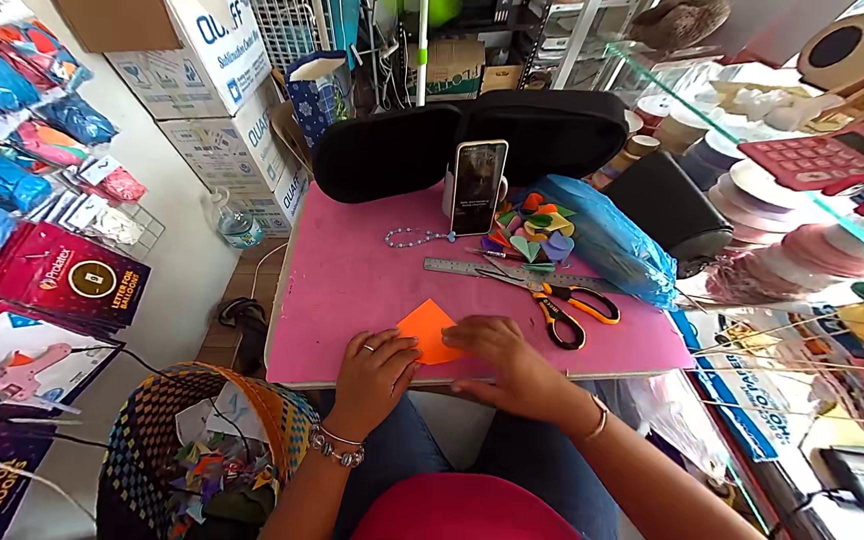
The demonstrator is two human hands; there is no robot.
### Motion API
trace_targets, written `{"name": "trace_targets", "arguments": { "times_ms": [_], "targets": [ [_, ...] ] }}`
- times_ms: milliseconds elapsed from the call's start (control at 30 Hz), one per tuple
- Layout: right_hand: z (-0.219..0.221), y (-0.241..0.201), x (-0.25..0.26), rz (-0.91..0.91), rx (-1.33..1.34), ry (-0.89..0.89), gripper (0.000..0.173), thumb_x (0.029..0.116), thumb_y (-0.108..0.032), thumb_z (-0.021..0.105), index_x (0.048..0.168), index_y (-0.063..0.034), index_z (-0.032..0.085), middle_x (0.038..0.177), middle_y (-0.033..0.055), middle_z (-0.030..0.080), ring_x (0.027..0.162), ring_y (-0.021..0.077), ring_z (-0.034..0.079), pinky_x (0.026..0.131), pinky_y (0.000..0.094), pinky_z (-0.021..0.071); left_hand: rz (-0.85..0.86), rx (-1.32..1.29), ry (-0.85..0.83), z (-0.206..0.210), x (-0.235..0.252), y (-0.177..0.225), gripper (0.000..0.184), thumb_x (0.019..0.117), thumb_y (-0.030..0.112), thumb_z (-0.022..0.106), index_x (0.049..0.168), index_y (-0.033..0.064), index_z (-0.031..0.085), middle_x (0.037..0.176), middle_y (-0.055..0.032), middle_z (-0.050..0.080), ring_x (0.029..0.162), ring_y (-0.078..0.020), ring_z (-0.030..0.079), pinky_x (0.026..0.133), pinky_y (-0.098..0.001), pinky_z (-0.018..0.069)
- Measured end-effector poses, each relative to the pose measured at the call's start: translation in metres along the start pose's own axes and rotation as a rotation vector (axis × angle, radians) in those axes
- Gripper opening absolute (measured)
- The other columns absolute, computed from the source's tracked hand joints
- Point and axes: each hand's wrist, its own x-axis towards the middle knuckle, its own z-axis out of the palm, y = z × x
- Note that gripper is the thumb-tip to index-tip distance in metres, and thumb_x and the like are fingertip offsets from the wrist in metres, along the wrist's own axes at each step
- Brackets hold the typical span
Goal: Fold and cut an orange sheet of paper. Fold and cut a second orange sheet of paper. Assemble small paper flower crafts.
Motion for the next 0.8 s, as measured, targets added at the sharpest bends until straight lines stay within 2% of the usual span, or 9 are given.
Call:
{"name": "trace_targets", "arguments": {
  "times_ms": [67,133,200,333,467,567,633,667,800],
  "targets": [
    [0.016,-0.002,-0.014,-0.009,0.011,0.066,0.041,0.1017,-0.046,0.057,0.123,-0.0140,0.071,0.130,0.0038,0.070,0.127,0.0251,0.060,0.105,0.0497,0.0451,0.020,0.036,-0.006,-0.002,0.003,0.012,0.029,0.1046,0.034,0.052,0.102,0.0212,0.078,0.114,0.0042,0.076,0.112,-0.0165,0.068,0.106,-0.0436,0.0441],
    [0.026,-0.002,-0.020,0.042,0.091,0.165,0.029,0.1037,-0.032,0.057,0.113,-0.0116,0.076,0.123,0.0049,0.073,0.121,0.0229,0.064,0.104,0.0444,0.0476,0.039,0.068,-0.021,-0.003,0.007,0.022,0.031,0.1049,0.035,0.051,0.099,0.0212,0.077,0.107,0.0047,0.076,0.104,-0.0151,0.069,0.102,-0.0420,0.0456],
    [0.028,-0.002,-0.021,0.097,0.152,0.224,0.026,0.1035,-0.025,0.057,0.107,-0.0091,0.078,0.119,0.0061,0.074,0.118,0.0211,0.066,0.103,0.0400,0.0492,0.018,0.065,-0.047,-0.003,0.011,0.026,0.033,0.1049,0.037,0.049,0.098,0.0201,0.077,0.106,0.0041,0.076,0.102,-0.0163,0.069,0.098,-0.0418,0.0464],
    [0.021,-0.002,-0.016,0.197,0.266,0.232,0.024,0.1011,-0.019,0.060,0.104,-0.0023,0.077,0.114,0.0111,0.074,0.112,0.0185,0.067,0.100,0.0308,0.0513,-0.139,-0.081,-0.095,-0.007,0.018,0.021,0.035,0.1043,0.035,0.052,0.099,0.0130,0.078,0.106,-0.0028,0.077,0.103,-0.0226,0.070,0.091,-0.0463,0.0505],
    [0.019,-0.005,-0.010,0.301,0.339,0.260,0.023,0.1003,-0.018,0.061,0.104,0.0003,0.075,0.105,0.0120,0.072,0.101,0.0127,0.067,0.090,0.0230,0.0529,-0.315,-0.191,-0.147,-0.011,0.029,0.020,0.036,0.1040,0.032,0.052,0.094,0.0072,0.076,0.096,-0.0069,0.074,0.092,-0.0237,0.069,0.082,-0.0472,0.0503],
    [0.015,-0.006,-0.005,0.409,0.332,0.281,0.034,0.0976,-0.025,0.066,0.123,-0.0030,0.070,0.105,0.0057,0.074,0.100,0.0118,0.067,0.092,0.0285,0.0539,-0.417,-0.215,-0.199,-0.014,0.037,0.022,0.036,0.1038,0.031,0.052,0.093,0.0043,0.074,0.088,-0.0082,0.070,0.086,-0.0226,0.067,0.082,-0.0468,0.0504],
    [0.011,-0.002,-0.004,0.419,0.292,0.277,0.037,0.0956,-0.029,0.068,0.123,-0.0049,0.069,0.102,0.0013,0.075,0.103,0.0168,0.066,0.098,0.0461,0.0454,-0.466,-0.246,-0.200,-0.016,0.040,0.022,0.034,0.1031,0.029,0.054,0.093,0.0030,0.074,0.092,-0.0091,0.070,0.089,-0.0220,0.067,0.084,-0.0442,0.0517],
    [0.009,0.002,-0.005,0.417,0.283,0.266,0.035,0.0958,-0.030,0.068,0.121,-0.0056,0.070,0.100,-0.0002,0.075,0.102,0.0168,0.066,0.099,0.0493,0.0439,-0.478,-0.252,-0.189,-0.016,0.039,0.021,0.033,0.1025,0.028,0.055,0.092,0.0026,0.074,0.096,-0.0099,0.070,0.092,-0.0218,0.067,0.086,-0.0421,0.0531],
    [0.010,0.009,-0.006,0.442,0.306,0.239,0.023,0.0985,-0.025,0.065,0.111,-0.0068,0.071,0.091,-0.0023,0.073,0.090,0.0095,0.066,0.093,0.0397,0.0485,-0.524,-0.246,-0.165,-0.015,0.038,0.023,0.031,0.1010,0.026,0.058,0.091,0.0017,0.074,0.102,-0.0123,0.070,0.098,-0.0247,0.067,0.088,-0.0428,0.0529]
  ]
}}
